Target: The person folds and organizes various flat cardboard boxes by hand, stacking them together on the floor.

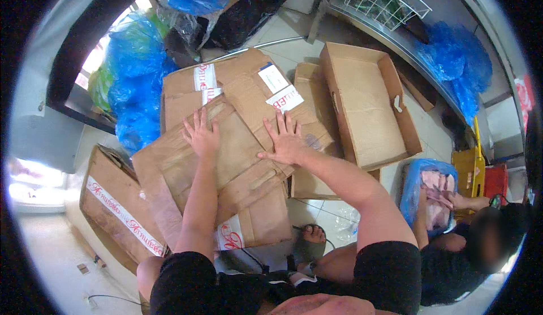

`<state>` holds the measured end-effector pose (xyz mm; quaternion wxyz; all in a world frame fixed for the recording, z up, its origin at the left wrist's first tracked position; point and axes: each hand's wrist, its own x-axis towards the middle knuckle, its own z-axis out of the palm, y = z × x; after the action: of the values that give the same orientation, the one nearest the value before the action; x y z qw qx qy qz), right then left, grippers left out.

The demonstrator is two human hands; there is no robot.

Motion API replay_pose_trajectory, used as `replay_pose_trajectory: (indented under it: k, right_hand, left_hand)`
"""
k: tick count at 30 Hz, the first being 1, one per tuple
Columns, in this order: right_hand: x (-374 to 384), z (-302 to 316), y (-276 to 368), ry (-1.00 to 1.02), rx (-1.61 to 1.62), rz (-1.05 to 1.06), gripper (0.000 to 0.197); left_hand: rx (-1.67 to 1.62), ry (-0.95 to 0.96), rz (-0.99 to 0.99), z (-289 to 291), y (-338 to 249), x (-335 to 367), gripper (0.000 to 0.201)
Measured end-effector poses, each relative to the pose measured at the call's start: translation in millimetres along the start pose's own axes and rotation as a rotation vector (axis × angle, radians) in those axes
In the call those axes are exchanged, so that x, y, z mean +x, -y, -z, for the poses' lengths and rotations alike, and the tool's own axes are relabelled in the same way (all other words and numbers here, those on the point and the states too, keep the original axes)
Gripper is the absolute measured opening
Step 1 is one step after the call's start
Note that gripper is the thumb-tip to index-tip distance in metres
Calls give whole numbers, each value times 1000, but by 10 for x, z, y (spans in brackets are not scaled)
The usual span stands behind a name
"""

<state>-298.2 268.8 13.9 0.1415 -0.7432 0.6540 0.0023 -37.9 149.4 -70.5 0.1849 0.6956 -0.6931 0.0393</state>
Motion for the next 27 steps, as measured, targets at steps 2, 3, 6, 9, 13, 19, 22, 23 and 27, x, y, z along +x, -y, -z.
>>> replay_pose_trajectory:
  k: [2,3,6,9,13,19,22,23,27]
  right_hand:
    - [59,-81,30,-83,-36,35,90]
    - [73,-94,37,-78,-88,123,87]
    - [77,-60,186,-27,-180,322,79]
    - [230,-123,249,32,-146,303,77]
    - [382,-236,555,47,-71,358,84]
    - [229,-130,406,46,-115,268,84]
    - [222,-217,526,13,-128,310,83]
    - [197,-209,507,11,-142,315,83]
    - [186,-169,459,-6,-116,303,82]
  left_hand:
    - [-9,6,-5,-15,89,30,62]
    - [-17,8,-3,-25,119,46,62]
    - [-91,5,-12,-30,130,58,63]
    - [-171,218,-64,88,58,169,67]
    - [-355,464,62,737,1380,457,81]
    - [351,633,597,1634,1983,-529,110]
    - [-234,915,945,1849,2572,-1001,119]
    - [-496,950,1101,1901,2574,-1131,123]
    - [-80,518,481,1811,1897,-1088,114]
